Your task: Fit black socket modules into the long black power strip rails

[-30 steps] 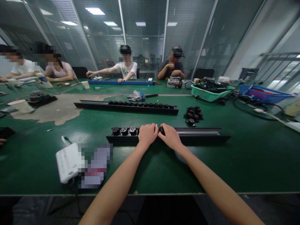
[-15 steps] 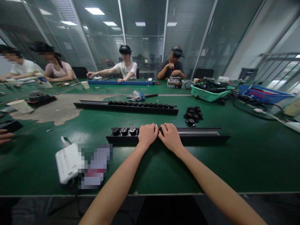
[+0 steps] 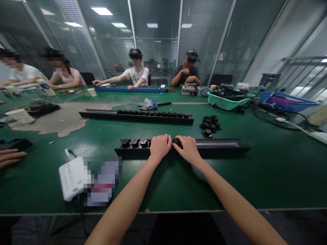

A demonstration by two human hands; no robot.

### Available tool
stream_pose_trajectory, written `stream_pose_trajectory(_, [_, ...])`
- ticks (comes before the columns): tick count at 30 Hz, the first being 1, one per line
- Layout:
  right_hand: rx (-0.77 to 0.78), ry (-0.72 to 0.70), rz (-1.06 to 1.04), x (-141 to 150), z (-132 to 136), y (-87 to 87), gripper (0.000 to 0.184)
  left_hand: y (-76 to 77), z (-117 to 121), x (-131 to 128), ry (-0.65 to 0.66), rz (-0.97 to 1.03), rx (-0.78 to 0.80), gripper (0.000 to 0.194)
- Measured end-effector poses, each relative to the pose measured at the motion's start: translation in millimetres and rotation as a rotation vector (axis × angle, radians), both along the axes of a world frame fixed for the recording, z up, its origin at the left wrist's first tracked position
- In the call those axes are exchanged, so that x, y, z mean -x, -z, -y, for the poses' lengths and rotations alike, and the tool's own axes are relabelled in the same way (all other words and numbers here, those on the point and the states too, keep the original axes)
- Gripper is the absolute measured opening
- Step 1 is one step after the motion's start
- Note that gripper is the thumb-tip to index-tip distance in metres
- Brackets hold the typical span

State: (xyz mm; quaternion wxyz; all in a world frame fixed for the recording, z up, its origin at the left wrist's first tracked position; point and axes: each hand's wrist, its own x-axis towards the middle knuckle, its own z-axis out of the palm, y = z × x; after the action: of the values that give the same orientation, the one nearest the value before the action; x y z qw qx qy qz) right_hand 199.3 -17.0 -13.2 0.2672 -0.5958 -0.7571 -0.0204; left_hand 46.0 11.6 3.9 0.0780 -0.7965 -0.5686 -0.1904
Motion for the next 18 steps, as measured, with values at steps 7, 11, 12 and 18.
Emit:
stream_pose_trajectory(7, [0.022, 0.035, -0.048, -3.4, 0.5, -1.9, 0.032, -2.9, 0.5, 0.2, 0.003, -0.007, 0.013, 0.043])
stream_pose_trajectory(11, [0.012, 0.037, -0.055, -4.6, 1.1, -2.0, 0.030, -4.1, 0.8, 0.3, -0.002, -0.021, 0.025, 0.044])
stream_pose_trajectory(12, [0.010, 0.037, -0.055, -4.7, 0.9, -1.8, 0.030, -4.3, 0.9, 0.3, -0.004, -0.021, 0.026, 0.044])
stream_pose_trajectory(18, [-0.001, 0.039, -0.045, -5.3, -1.6, 1.0, 0.028, -4.0, 0.9, 0.0, -0.001, -0.016, 0.032, 0.044])
